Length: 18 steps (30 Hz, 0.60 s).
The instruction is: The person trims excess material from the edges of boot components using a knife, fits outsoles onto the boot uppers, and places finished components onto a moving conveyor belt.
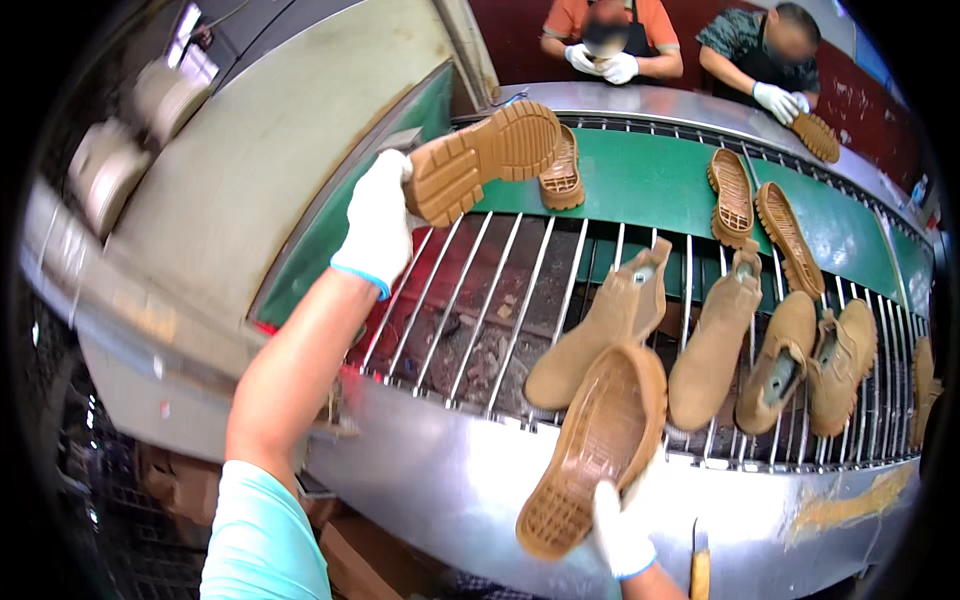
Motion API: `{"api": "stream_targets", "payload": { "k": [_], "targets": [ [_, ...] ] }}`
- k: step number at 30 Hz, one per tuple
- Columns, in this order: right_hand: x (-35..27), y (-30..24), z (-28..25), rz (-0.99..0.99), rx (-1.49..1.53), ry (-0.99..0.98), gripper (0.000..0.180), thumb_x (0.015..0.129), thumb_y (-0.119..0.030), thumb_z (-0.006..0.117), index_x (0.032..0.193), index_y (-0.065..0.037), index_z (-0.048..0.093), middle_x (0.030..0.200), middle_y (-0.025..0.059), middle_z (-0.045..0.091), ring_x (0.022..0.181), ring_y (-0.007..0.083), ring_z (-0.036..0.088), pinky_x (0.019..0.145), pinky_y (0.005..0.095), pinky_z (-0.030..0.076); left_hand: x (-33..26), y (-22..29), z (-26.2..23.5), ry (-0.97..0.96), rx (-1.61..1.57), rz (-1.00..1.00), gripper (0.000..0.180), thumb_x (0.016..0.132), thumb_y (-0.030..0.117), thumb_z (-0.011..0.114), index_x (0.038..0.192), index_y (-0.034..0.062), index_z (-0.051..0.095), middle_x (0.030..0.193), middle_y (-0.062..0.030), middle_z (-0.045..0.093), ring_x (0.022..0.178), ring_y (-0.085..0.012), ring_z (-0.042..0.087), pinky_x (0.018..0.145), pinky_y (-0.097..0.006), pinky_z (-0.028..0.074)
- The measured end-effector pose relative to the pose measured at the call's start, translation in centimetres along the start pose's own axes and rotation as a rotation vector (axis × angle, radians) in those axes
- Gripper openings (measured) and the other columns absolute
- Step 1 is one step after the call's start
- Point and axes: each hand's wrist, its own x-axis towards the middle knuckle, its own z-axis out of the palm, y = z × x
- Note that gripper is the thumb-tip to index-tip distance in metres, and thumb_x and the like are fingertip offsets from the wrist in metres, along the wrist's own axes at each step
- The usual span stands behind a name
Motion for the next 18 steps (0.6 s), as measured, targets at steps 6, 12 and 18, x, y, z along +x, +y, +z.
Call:
{"api": "stream_targets", "payload": {
  "k": [6, 12, 18],
  "targets": [
    [0.1, -3.3, 0.1, 0.108, 0.273, 0.097, 0.074, 0.099, -0.014, 0.058, 0.165, 0.003, 0.029, 0.157, 0.0256, 0.05, 0.139, 0.0326, 0.055, 0.119, 0.0405, 0.041, -28.2, -1.0, -13.3, 0.046, 0.91, 0.86, 0.022, 0.085, 0.005, 0.066, 0.106, -0.0015, 0.065, 0.099, -0.0217, 0.068, 0.093, -0.0398, 0.068, 0.081, -0.046, 0.057],
    [-3.6, -3.4, 4.7, 0.154, 0.47, -0.024, 0.073, 0.097, -0.018, 0.061, 0.164, -0.003, 0.035, 0.144, 0.0225, 0.061, 0.124, 0.0301, 0.063, 0.107, 0.0411, 0.052, -43.4, -2.0, -18.0, -0.068, 1.161, 0.705, 0.034, 0.077, 0.008, 0.078, 0.109, 0.0005, 0.065, 0.113, -0.0215, 0.067, 0.116, -0.0457, 0.064, 0.102, -0.052, 0.053],
    [-4.8, -5.1, 4.9, -0.003, -0.116, -0.194, 0.068, 0.101, -0.041, 0.069, 0.157, -0.007, 0.05, 0.146, 0.0238, 0.063, 0.133, 0.0386, 0.063, 0.112, 0.0438, 0.05, -43.6, -2.3, -14.1, -0.271, 0.814, 0.572, 0.038, 0.084, 0.015, 0.076, 0.118, -0.0013, 0.068, 0.123, -0.0229, 0.069, 0.122, -0.0439, 0.065, 0.108, -0.05, 0.052]
  ]
}}
